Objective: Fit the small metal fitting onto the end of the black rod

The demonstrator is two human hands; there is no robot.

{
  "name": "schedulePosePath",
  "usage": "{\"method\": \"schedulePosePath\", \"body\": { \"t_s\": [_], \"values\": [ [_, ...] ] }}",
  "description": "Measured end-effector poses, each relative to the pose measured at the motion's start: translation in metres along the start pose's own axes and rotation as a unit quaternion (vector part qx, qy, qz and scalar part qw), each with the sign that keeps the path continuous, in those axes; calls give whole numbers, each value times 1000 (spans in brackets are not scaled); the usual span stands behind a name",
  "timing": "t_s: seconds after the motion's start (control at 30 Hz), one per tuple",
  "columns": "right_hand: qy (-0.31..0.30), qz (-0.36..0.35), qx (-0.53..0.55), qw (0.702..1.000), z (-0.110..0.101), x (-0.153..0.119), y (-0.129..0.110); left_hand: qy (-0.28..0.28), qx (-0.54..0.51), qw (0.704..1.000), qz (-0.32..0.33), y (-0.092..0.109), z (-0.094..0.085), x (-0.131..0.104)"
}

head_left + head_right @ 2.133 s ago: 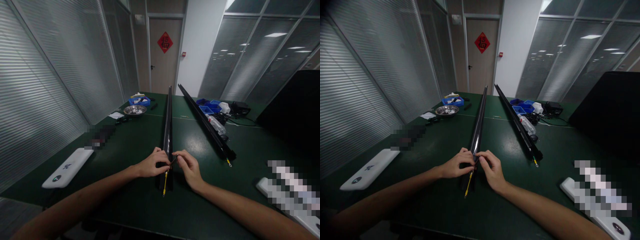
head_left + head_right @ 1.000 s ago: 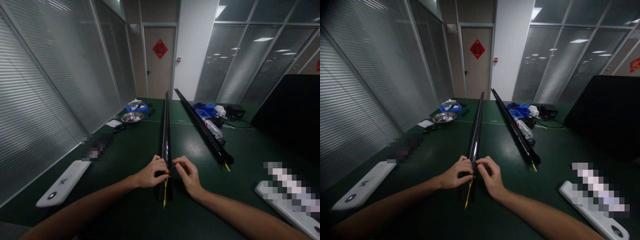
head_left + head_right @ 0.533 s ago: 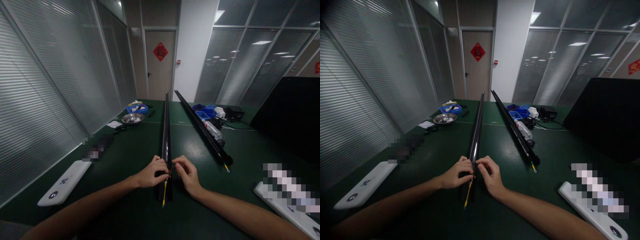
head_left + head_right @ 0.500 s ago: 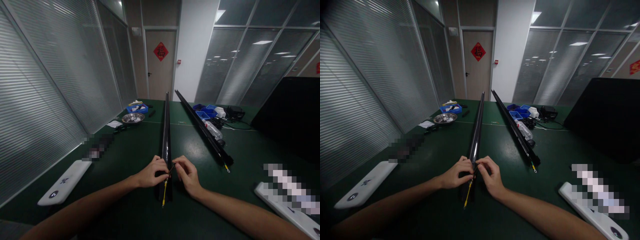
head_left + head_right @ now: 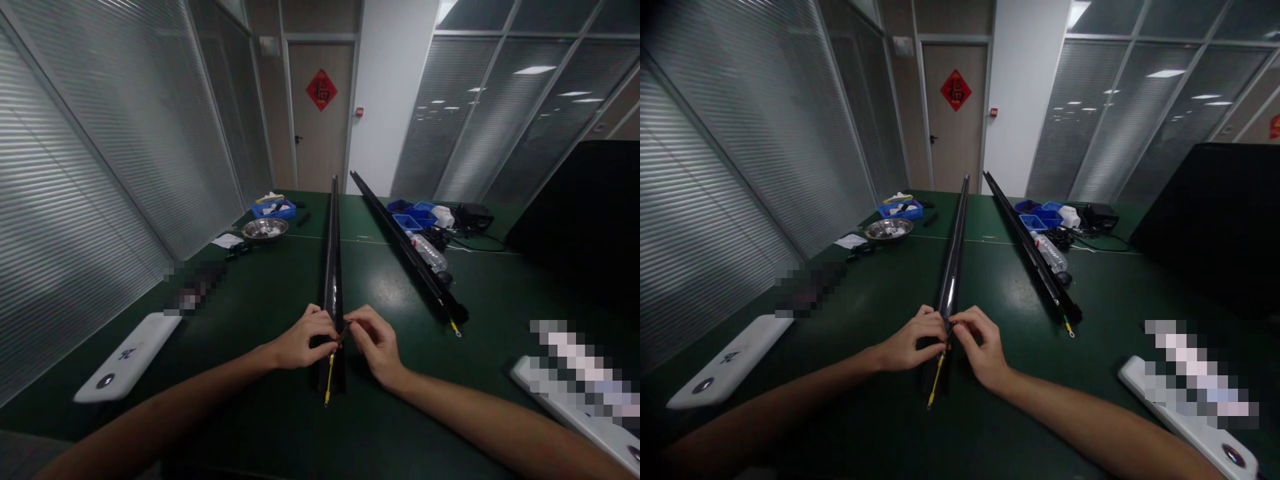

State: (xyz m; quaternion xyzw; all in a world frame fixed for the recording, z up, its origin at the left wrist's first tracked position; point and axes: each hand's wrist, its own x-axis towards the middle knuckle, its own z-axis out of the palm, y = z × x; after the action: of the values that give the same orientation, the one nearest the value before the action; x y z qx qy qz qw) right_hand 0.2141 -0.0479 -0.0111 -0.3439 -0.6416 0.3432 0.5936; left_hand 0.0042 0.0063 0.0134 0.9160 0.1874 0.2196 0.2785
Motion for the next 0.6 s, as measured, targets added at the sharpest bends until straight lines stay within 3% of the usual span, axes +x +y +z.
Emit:
{"method": "schedulePosePath", "body": {
  "t_s": [0.6],
  "values": [
    [-1,13,13,1000,1,-4,-3,-11,19,1000,1,2,0,-1]
  ]
}}
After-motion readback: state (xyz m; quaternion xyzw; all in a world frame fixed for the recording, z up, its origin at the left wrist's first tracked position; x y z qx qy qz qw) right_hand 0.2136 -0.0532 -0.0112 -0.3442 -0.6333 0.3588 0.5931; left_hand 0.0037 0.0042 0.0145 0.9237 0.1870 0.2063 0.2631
